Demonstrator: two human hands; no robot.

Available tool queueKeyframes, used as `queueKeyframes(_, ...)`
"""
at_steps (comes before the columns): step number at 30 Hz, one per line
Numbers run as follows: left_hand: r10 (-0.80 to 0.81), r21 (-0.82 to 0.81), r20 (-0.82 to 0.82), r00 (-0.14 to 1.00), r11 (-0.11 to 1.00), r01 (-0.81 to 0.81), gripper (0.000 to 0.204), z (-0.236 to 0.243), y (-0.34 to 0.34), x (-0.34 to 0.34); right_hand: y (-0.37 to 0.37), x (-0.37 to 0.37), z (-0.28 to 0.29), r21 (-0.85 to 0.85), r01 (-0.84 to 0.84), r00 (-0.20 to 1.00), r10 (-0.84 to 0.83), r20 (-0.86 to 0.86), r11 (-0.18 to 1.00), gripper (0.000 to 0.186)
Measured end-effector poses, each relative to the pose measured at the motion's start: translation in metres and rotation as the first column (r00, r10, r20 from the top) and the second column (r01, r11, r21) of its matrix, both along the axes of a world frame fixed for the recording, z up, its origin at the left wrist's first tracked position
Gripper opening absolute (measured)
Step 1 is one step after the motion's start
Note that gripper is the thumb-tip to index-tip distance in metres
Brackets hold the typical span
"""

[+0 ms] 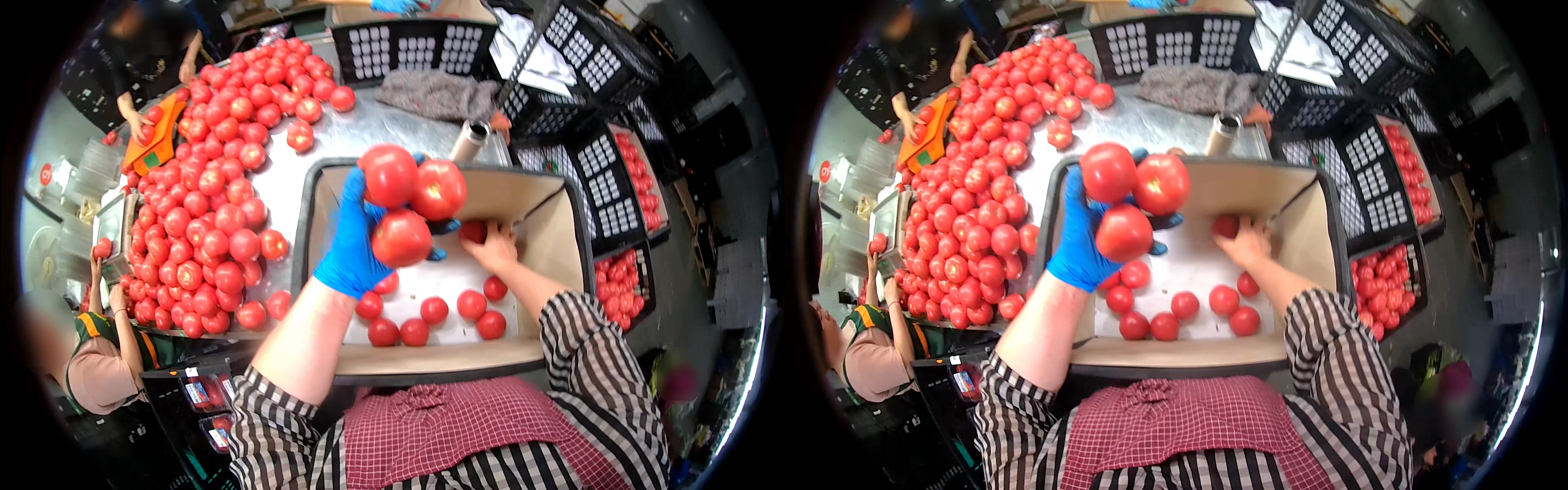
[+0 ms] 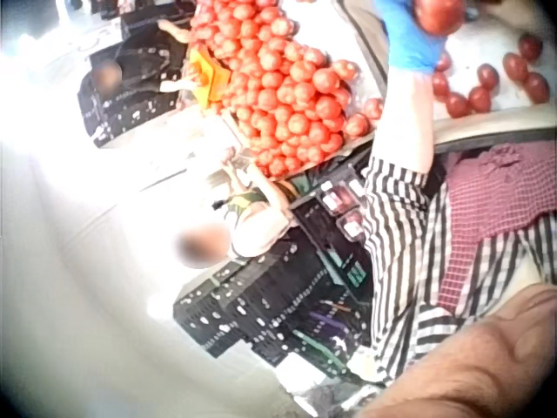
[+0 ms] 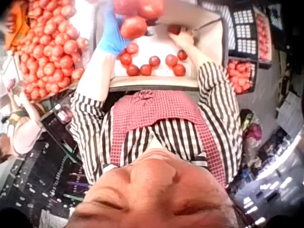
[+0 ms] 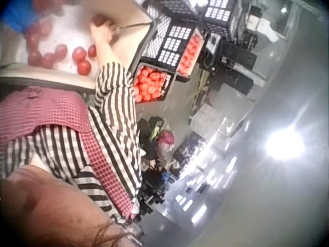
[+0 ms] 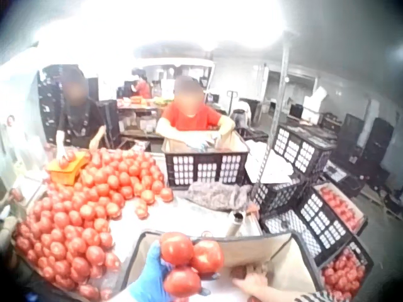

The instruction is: The person picks tomatoes from a large pile on a metal table, inspects them by turning them over, and places them into a cardboard box. The person repeats this process, filling the box with tomatoes while other workers sort produce in the background.

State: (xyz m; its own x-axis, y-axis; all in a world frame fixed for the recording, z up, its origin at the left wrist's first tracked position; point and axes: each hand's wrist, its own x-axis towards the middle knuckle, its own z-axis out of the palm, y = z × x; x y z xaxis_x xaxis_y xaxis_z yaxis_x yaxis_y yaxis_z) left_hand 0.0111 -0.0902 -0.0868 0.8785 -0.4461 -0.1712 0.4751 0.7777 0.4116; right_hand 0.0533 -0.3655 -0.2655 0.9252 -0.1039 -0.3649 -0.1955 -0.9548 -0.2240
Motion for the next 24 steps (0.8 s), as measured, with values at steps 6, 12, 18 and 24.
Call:
queueKeyframes(6, 0.012, 0.115, 0.070, 0.997, 0.993, -0.020, 0.085, -0.003, -0.003, -0.004, 0.013, 0.006, -0.015, 0.129, 0.116, 0.991, -0.107, -0.075, 0.985, 0.094)
queueKeyframes(12, 0.033, 0.139, 0.072, 0.997, 0.989, -0.043, 0.082, -0.002, -0.001, -0.005, 0.049, -0.009, 0.004, 0.053, -0.081, 0.991, 0.086, -0.099, 0.995, 0.093)
queueKeyframes(18, 0.149, 0.050, 0.078, 0.986, 0.987, -0.153, 0.070, -0.019, 0.000, 0.004, 0.029, 0.006, -0.036, 0.160, -0.290, 0.950, 0.304, -0.069, 0.943, 0.084)
queueKeyframes(24, 0.335, -0.048, 0.046, 0.941, 0.942, -0.333, 0.073, -0.016, 0.005, 0.006, 0.047, -0.024, 0.014, 0.467, -0.210, 0.925, 0.330, -0.190, 0.859, 0.066)
